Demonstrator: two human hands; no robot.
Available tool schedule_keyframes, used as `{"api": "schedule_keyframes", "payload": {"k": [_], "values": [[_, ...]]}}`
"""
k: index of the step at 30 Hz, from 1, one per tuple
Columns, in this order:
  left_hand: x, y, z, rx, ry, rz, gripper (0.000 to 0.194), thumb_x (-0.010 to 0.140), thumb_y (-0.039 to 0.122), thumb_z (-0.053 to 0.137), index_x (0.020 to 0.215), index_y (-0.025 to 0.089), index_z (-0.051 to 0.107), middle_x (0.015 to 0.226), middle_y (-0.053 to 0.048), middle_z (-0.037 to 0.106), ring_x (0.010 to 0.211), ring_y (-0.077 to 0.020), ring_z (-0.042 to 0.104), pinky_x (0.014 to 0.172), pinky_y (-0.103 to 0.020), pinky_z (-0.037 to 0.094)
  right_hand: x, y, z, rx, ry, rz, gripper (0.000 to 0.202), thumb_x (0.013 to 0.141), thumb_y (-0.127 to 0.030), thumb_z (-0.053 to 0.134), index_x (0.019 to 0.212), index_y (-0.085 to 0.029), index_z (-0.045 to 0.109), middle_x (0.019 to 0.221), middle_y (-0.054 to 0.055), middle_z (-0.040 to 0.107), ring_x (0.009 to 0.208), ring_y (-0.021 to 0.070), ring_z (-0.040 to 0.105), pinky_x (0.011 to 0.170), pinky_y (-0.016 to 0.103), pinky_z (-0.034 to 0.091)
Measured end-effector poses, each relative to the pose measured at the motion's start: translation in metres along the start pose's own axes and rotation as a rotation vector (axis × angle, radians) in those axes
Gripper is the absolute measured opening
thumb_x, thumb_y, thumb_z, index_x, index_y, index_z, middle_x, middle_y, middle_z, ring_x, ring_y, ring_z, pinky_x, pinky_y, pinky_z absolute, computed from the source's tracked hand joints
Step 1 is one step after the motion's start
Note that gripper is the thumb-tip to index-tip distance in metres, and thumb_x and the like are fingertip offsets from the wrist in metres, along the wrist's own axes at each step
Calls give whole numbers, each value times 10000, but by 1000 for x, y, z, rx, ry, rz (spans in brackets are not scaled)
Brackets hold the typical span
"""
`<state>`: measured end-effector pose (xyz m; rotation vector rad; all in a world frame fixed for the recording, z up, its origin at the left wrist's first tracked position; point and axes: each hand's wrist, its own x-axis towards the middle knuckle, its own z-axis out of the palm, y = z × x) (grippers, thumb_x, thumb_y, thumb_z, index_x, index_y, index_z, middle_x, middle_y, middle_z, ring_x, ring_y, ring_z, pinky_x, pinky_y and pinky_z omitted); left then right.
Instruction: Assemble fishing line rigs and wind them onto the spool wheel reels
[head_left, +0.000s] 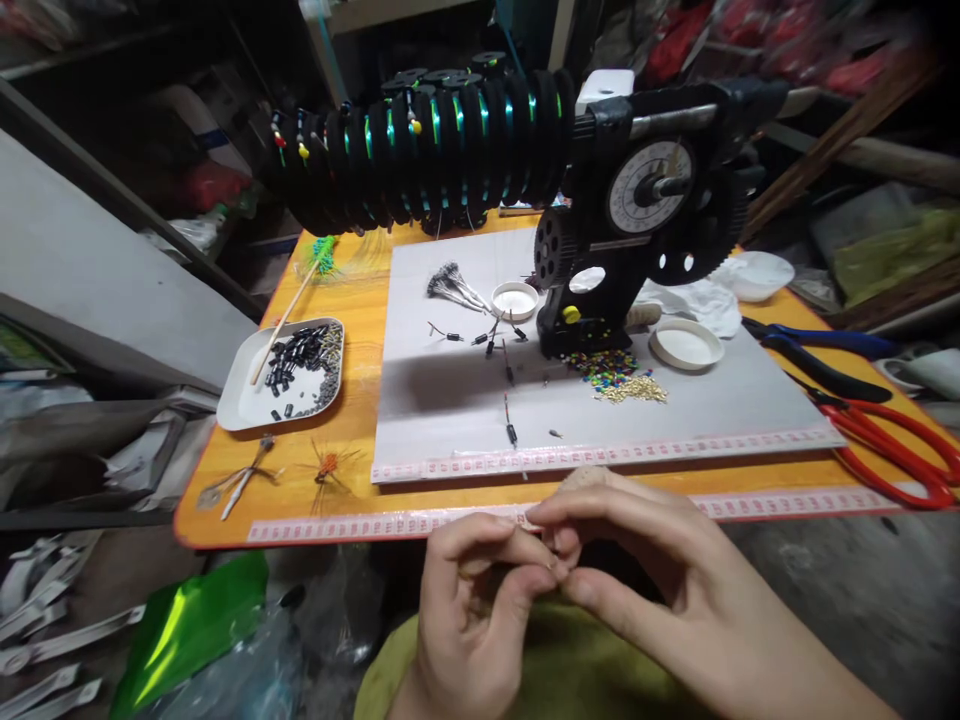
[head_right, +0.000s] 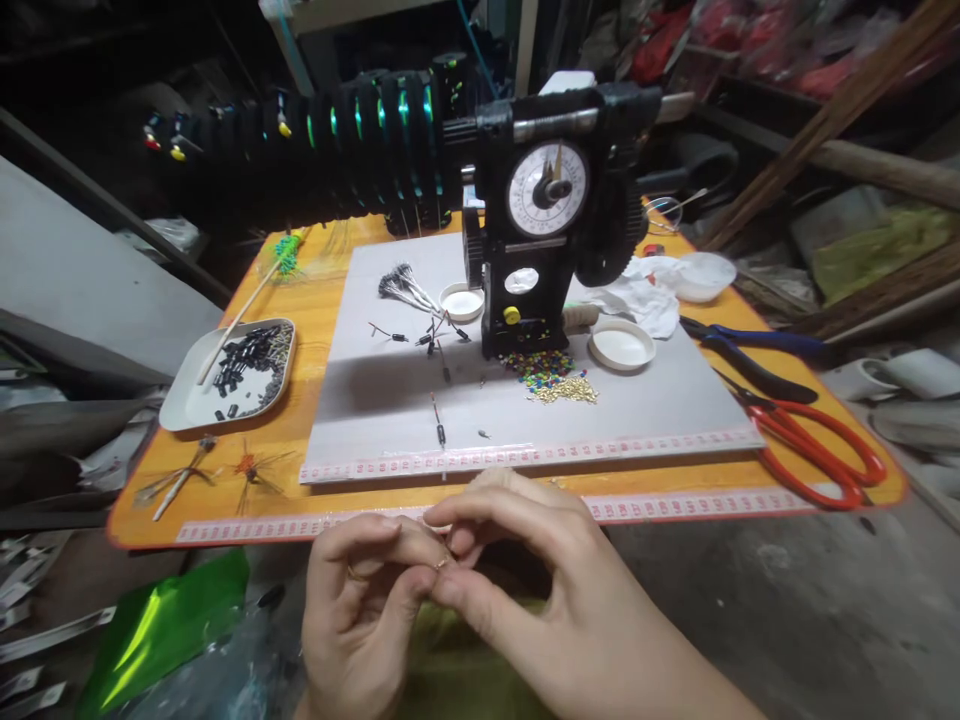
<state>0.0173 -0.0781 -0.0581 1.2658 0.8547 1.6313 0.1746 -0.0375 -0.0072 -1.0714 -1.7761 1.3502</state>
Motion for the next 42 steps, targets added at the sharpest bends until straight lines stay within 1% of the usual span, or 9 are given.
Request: {"api": "schedule_keyframes", "payload": {"k": [10, 16, 18, 22, 26, 29, 33, 38, 42], "values": [[-8, -4, -13, 186, -65, 0, 427, 867, 34, 613, 1236, 234, 532, 960, -46, 692, 879, -152, 699, 809, -248, 586, -1, 5, 4, -124, 6, -119, 138, 907, -143, 598, 877, -260, 663, 865, -8, 636, 860, 116, 621, 747, 213, 499], [14, 7, -19, 456, -217, 125, 183, 825, 14, 634, 917, 167, 672, 854, -60, 694, 773, -144, 684, 705, -225, 572, -13, 10, 0, -101, 14, -180, 177, 897, -115, 569, 875, -273, 646, 898, 19, 599, 866, 150, 622, 763, 243, 533], [20, 8, -22, 533, -255, 125, 164, 842, 18, 620, 902, 164, 669, 1010, -102, 698, 964, -186, 690, 836, -276, 577, -17, 12, -2, 29, -34, -139, 157, 916, -157, 567, 866, -282, 647, 927, 30, 615, 911, 179, 630, 805, 297, 548], [20, 7, -26, 608, -337, 158, 164, 862, 42, 615, 924, 176, 686, 1303, -141, 564, 1336, -284, 474, 1048, -424, 489, -19, 13, -5, 239, -98, -82, 163, 961, -236, 525, 846, -272, 634, 868, 26, 638, 852, 178, 643, 773, 327, 559], [16, 8, -23, 672, -207, 241, 196, 843, 60, 667, 963, 203, 727, 1085, -95, 574, 1003, -184, 618, 780, -267, 575, -16, 10, -3, 158, 4, -71, 135, 926, -236, 596, 815, -273, 661, 768, -6, 638, 754, 137, 630, 697, 243, 535], [17, 13, -19, 587, -181, 143, 191, 842, 31, 655, 955, 178, 704, 918, -53, 667, 814, -130, 674, 709, -205, 570, -12, 8, -1, 147, 97, 56, 30, 890, -266, 657, 899, -295, 660, 803, -22, 650, 741, 120, 643, 673, 203, 544], [19, 15, -17, 409, -159, 8, 191, 818, 14, 672, 895, 186, 704, 802, -23, 728, 755, -145, 703, 693, -226, 584, -7, 7, 1, 183, 53, 208, 92, 890, -283, 659, 943, -272, 584, 830, -31, 606, 748, 103, 642, 661, 178, 548], [15, 13, -16, 206, -51, -210, 276, 784, 24, 728, 959, 234, 691, 818, 21, 751, 748, -123, 727, 713, -198, 606, -3, 5, 0, 185, -4, 222, 92, 911, -291, 628, 912, -242, 550, 853, -20, 569, 769, 105, 619, 664, 189, 540], [14, 13, -17, 91, -64, -270, 320, 794, 11, 712, 1005, 249, 677, 844, 25, 763, 762, -131, 745, 712, -213, 633, -3, 4, -1, 208, -37, 223, 106, 920, -304, 616, 908, -229, 542, 858, -10, 556, 759, 111, 607, 656, 209, 536]]}}
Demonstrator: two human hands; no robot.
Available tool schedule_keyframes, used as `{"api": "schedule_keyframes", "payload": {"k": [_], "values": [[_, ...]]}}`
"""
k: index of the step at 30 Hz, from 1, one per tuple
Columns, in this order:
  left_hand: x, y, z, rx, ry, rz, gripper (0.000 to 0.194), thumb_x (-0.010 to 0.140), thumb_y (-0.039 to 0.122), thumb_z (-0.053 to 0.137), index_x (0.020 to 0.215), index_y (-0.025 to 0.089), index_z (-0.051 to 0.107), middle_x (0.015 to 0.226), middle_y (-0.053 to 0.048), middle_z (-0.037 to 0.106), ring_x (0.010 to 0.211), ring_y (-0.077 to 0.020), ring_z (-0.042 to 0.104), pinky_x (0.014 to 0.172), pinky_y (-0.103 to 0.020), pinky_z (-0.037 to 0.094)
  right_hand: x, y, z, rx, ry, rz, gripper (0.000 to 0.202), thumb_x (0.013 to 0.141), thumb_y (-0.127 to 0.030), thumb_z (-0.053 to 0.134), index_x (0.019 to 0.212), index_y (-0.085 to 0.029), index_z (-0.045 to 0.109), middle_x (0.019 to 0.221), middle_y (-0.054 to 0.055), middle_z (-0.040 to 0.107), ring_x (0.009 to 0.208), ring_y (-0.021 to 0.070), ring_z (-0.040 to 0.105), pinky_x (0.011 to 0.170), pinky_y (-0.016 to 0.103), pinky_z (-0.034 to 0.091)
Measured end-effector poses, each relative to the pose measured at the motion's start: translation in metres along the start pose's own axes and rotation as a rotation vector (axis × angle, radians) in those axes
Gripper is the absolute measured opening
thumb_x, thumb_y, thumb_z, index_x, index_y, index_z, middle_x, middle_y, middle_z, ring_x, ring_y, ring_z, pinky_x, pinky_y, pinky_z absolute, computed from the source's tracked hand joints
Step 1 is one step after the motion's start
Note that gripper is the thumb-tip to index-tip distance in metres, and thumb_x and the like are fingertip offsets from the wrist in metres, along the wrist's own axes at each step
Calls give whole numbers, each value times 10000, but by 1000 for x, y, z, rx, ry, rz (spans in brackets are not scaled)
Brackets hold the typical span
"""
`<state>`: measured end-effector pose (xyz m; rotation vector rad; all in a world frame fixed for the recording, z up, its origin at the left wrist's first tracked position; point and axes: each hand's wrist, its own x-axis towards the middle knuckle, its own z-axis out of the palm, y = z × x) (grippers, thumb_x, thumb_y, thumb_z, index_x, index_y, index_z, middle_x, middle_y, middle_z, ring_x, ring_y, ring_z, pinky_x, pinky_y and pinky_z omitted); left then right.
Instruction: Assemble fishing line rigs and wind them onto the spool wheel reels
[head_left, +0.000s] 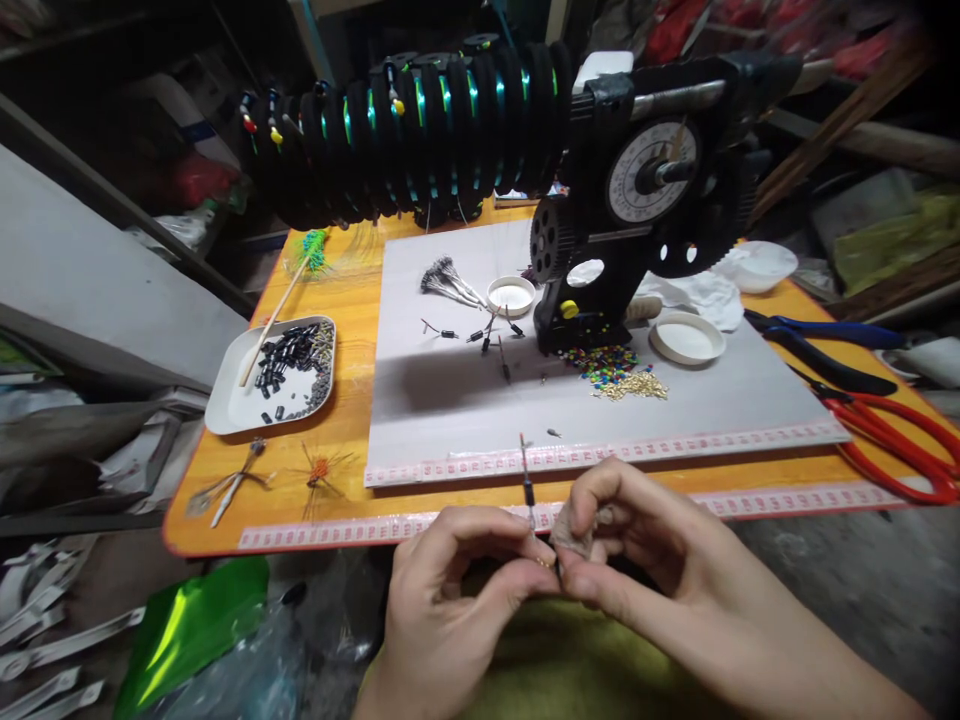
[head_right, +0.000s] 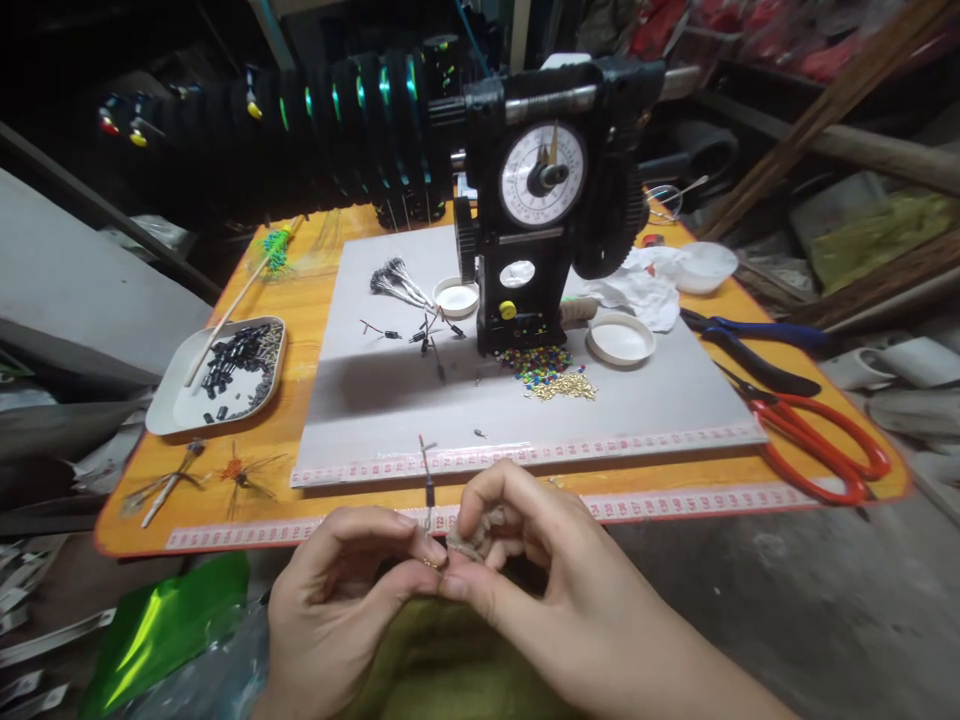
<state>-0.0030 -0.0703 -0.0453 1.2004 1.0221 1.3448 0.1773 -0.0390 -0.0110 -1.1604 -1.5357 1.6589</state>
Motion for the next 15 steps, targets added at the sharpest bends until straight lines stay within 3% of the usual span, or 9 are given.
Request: {"api": "schedule_keyframes", "payload": {"k": [7, 15], "values": [[2, -1, -7, 107, -82, 75, 441, 782, -10, 720, 1091, 294, 645, 895, 46, 764, 793, -110, 737, 758, -201, 622, 4, 1, -1, 24, -46, 47, 115, 930, -303, 604, 905, -241, 511, 858, -25, 529, 772, 108, 575, 671, 219, 505], [14, 14, -15, 405, -232, 325, 457, 794, 66, 745, 1181, 239, 574, 917, -17, 756, 791, -126, 736, 760, -175, 588, 4, -2, -6, 20, -73, 85, 163, 921, -322, 614, 879, -228, 488, 812, -29, 533, 695, 99, 534, 593, 208, 454]]}}
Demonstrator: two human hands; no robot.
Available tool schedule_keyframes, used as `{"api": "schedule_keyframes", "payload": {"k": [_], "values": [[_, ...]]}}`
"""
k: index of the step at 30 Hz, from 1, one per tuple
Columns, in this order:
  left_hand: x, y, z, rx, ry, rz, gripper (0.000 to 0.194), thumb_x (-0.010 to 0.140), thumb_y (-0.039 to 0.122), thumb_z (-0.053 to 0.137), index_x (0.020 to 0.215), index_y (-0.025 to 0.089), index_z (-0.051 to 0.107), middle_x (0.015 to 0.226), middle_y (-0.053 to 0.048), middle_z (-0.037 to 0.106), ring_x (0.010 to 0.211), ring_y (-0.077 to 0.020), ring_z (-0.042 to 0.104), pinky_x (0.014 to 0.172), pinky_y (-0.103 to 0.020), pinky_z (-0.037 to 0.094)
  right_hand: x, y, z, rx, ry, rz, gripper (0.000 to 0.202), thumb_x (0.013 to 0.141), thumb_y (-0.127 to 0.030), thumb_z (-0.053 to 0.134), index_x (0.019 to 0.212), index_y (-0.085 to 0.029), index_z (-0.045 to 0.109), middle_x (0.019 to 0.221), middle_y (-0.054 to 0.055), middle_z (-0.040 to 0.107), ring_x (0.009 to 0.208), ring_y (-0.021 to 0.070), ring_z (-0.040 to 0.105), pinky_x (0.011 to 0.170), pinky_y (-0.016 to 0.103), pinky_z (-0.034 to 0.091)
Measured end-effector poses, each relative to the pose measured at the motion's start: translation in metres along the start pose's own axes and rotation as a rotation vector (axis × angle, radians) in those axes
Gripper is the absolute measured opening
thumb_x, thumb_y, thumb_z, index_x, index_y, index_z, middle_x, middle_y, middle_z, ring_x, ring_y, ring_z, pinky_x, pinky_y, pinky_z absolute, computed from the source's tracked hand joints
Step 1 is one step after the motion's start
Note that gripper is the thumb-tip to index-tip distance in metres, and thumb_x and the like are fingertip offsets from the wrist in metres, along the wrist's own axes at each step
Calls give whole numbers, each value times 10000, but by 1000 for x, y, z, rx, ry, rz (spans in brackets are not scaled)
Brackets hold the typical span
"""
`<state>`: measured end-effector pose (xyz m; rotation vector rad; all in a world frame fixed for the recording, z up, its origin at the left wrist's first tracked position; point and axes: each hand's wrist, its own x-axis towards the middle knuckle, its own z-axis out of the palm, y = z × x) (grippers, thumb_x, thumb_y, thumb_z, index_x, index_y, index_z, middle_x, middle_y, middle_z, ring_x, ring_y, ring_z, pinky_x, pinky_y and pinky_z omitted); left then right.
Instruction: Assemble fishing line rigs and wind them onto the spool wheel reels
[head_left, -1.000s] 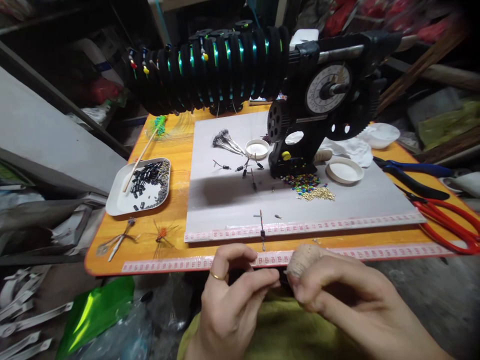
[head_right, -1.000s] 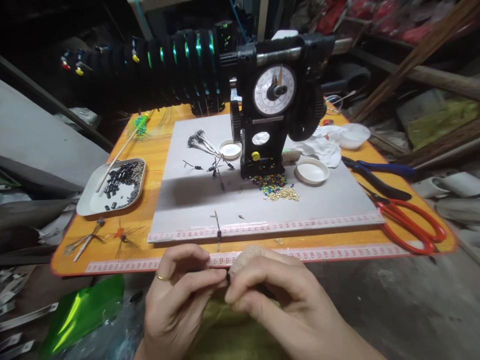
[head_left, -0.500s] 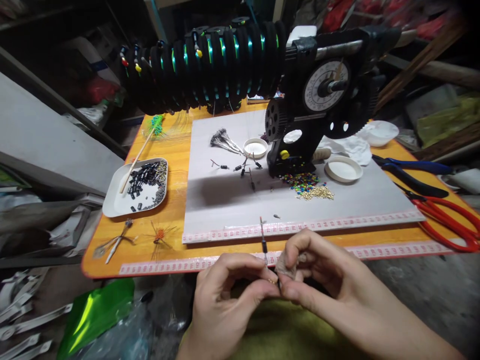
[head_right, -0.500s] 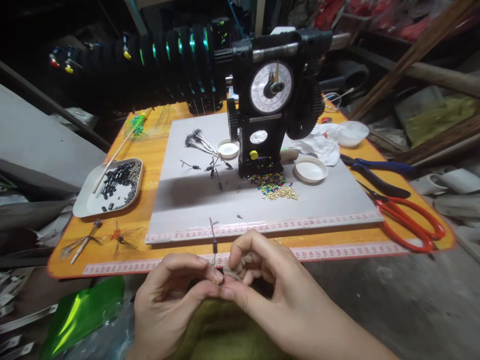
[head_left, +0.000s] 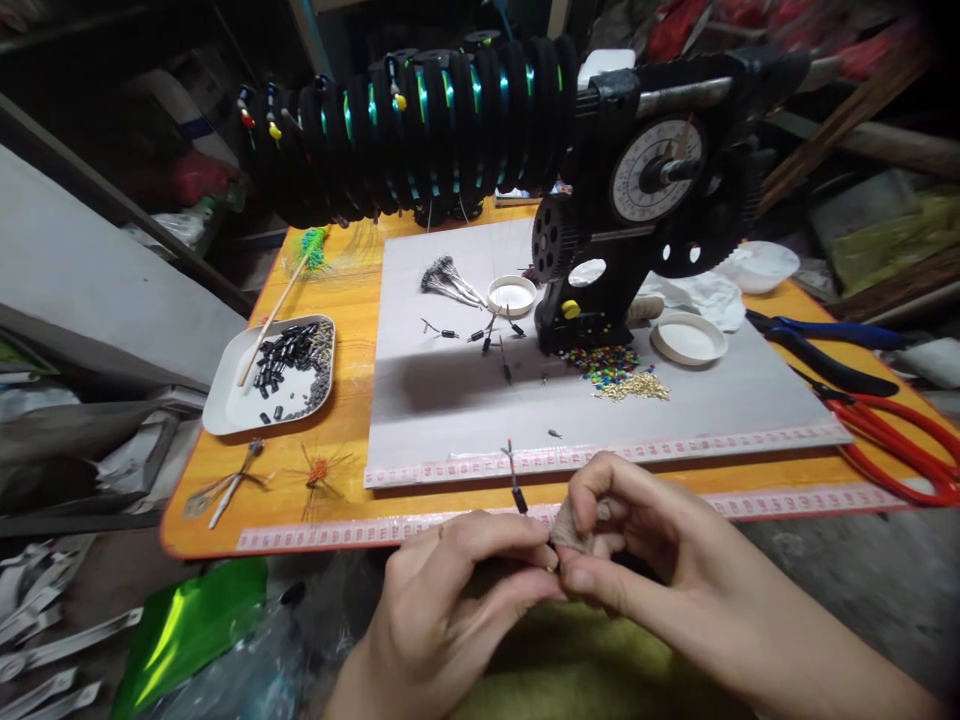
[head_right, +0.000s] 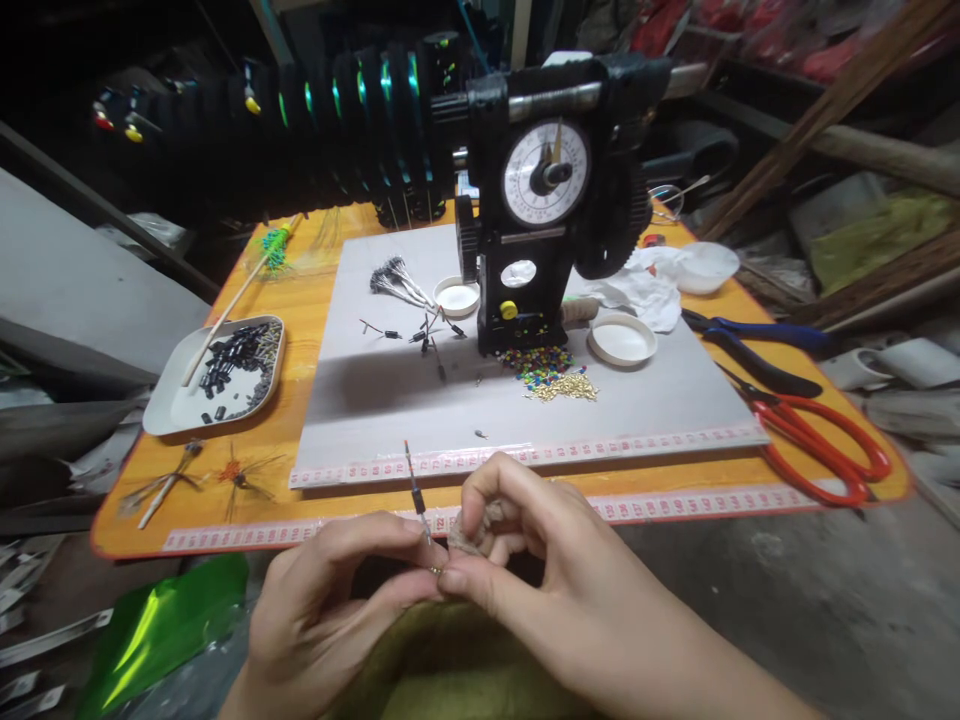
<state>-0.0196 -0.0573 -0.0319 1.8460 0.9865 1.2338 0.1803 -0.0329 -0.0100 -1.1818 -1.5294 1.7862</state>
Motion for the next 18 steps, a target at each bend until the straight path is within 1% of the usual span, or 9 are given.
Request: {"api": "schedule_keyframes", "payload": {"k": [2, 5, 6, 7, 9, 10, 12, 15, 18], "values": [[6, 3, -5, 48, -95, 93, 470, 824, 60, 708, 1231, 226, 541, 929, -49, 748, 801, -146, 724, 740, -206, 580, 2, -1, 0, 9, 1, -1, 174, 905, -305, 635, 868, -224, 485, 795, -32, 539, 672, 94, 530, 574, 200, 447], [12, 3, -9, 120, -274, 199, 520, 858, 9, 589, 1323, 215, 483, 839, -55, 717, 734, -167, 670, 692, -270, 548, 5, -1, -1, 3, -25, -23, 169, 897, -297, 645, 871, -224, 495, 804, -28, 562, 662, 91, 538, 577, 198, 462], [12, 1, -9, 129, -308, 210, 552, 853, -8, 552, 1349, 219, 464, 817, -52, 705, 721, -171, 651, 685, -283, 536, 6, 0, -1, -10, -35, -41, 141, 912, -301, 624, 890, -227, 506, 816, -23, 573, 674, 96, 555, 589, 203, 478], [12, 0, -8, 127, -314, 209, 582, 846, -20, 525, 1367, 228, 448, 811, -50, 696, 720, -173, 639, 685, -291, 529, 6, 0, -1, -39, -33, -67, 105, 932, -304, 593, 914, -231, 520, 837, -15, 587, 704, 104, 579, 616, 210, 498], [9, -5, -4, 79, -259, 183, 620, 842, -35, 502, 1381, 264, 433, 843, -49, 690, 726, -170, 628, 688, -296, 524, 5, 1, -1, -156, 15, -144, 41, 966, -285, 532, 977, -246, 542, 903, 3, 616, 810, 127, 627, 695, 228, 533], [7, -8, -1, 41, -200, 168, 629, 842, -40, 502, 1375, 286, 435, 852, -44, 685, 720, -165, 620, 684, -296, 522, 3, 2, 0, -233, 54, -190, 50, 973, -258, 514, 1013, -259, 543, 938, 7, 627, 864, 135, 640, 732, 232, 541], [3, -13, 6, -33, -53, 149, 618, 838, -47, 512, 1337, 314, 462, 821, -24, 661, 688, -155, 595, 659, -297, 513, 0, 5, 2, -385, 148, -294, 144, 966, -187, 502, 1071, -283, 525, 990, 7, 641, 927, 137, 649, 778, 232, 546], [-2, -18, 16, -125, 145, 139, 568, 827, -45, 545, 1265, 315, 501, 758, 1, 609, 648, -141, 560, 627, -299, 500, -6, 9, 6, -571, 276, -436, 273, 923, -111, 533, 1119, -294, 480, 984, 7, 657, 891, 139, 669, 759, 230, 555], [-1, -19, 23, -156, 244, 154, 532, 827, -25, 579, 1238, 306, 511, 758, 10, 607, 635, -128, 547, 617, -294, 500, -9, 10, 10, -735, 384, -555, 301, 879, -109, 594, 1098, -270, 465, 890, 8, 667, 778, 145, 684, 701, 234, 559]]}}
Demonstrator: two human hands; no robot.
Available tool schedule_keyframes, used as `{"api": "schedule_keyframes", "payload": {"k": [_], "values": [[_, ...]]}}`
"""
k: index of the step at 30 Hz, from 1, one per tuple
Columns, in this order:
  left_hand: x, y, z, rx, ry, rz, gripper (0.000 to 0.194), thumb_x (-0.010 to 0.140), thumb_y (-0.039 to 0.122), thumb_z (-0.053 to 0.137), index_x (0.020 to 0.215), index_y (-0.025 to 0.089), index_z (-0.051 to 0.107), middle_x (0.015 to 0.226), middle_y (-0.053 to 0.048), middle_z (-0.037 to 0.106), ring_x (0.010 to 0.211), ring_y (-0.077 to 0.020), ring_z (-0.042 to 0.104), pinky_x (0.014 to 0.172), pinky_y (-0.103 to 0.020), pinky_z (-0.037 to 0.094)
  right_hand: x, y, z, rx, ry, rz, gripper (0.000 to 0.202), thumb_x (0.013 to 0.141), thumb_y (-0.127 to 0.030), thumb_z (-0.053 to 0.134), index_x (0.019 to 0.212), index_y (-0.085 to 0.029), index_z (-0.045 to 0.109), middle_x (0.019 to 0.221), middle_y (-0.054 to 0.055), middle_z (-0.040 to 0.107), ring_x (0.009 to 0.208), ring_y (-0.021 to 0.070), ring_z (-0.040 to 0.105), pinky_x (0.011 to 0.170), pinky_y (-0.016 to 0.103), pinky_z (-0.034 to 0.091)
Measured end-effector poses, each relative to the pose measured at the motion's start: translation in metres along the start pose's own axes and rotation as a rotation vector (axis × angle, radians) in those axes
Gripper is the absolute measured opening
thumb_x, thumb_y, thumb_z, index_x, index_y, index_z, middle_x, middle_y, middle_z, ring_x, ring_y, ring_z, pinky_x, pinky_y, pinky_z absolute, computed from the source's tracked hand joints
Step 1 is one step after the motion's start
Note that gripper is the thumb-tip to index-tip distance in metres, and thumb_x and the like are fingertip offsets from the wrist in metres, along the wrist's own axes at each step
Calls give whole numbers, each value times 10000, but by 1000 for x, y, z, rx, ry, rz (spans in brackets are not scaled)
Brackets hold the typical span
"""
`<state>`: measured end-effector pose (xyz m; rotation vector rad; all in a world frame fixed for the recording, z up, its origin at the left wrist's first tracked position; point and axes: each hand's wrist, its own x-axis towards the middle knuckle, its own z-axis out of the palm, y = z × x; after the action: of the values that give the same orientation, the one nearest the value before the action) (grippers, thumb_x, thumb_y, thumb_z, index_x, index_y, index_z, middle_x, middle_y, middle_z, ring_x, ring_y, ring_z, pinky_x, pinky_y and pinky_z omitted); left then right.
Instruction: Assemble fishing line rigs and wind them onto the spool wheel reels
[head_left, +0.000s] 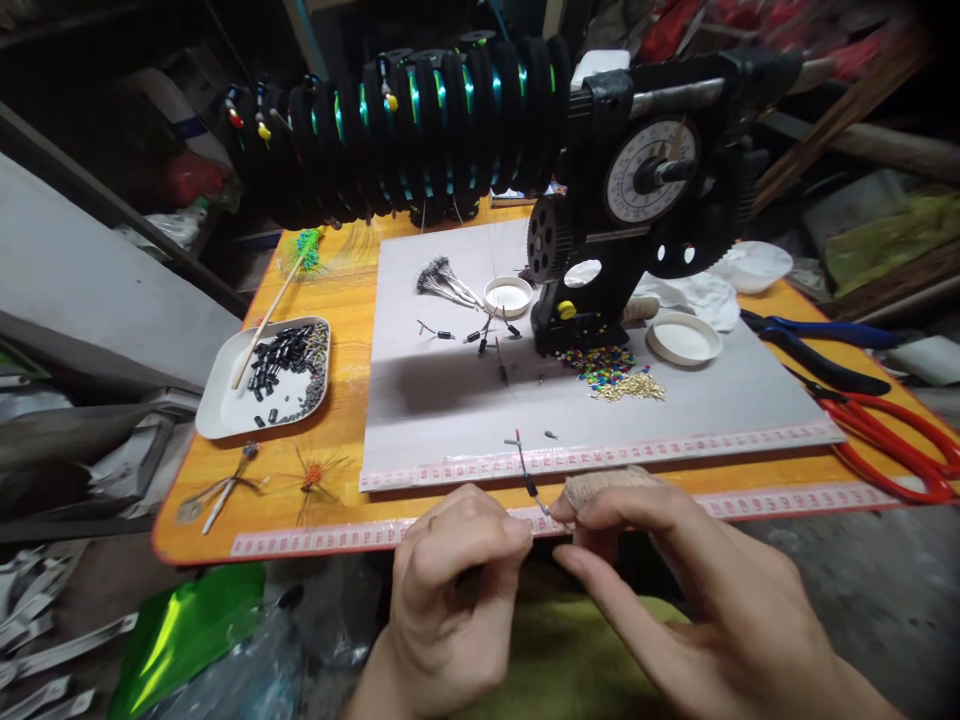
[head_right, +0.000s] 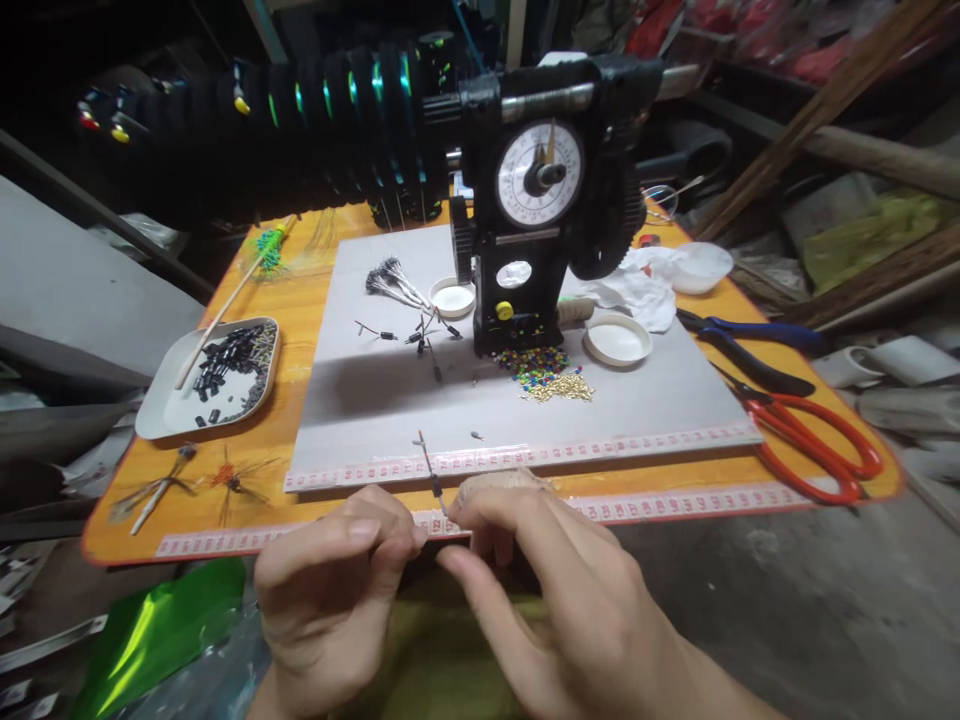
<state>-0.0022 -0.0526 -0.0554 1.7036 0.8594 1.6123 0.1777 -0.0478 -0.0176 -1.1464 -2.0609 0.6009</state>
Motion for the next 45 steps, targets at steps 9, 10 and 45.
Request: {"api": "schedule_keyframes", "payload": {"k": [9, 10, 45], "values": [[3, 2, 8, -2, 39, 22, 652, 783, -112, 548, 1301, 271, 447, 943, -16, 606, 791, -140, 603, 712, -324, 537, -3, -5, -3, -27, 144, -29, 314, 810, -41, 630, 986, -268, 503, 851, -6, 704, 728, 156, 696, 694, 251, 567], [4, 3, 10, 17, 30, 36, 691, 772, -107, 565, 1329, 274, 419, 1045, -44, 606, 852, -153, 615, 727, -328, 545, -3, -5, -4, 35, 174, -15, 300, 806, -46, 638, 968, -267, 514, 839, -5, 694, 734, 159, 693, 694, 257, 572], [43, 34, -8, 178, -119, -195, 159, 843, 46, 624, 882, 198, 653, 763, 6, 649, 674, -105, 598, 576, -207, 470, 24, 16, -22, -74, 99, -533, 478, 817, 48, 590, 1244, -168, 578, 1150, 85, 713, 1083, 206, 667, 948, 303, 576]]}}
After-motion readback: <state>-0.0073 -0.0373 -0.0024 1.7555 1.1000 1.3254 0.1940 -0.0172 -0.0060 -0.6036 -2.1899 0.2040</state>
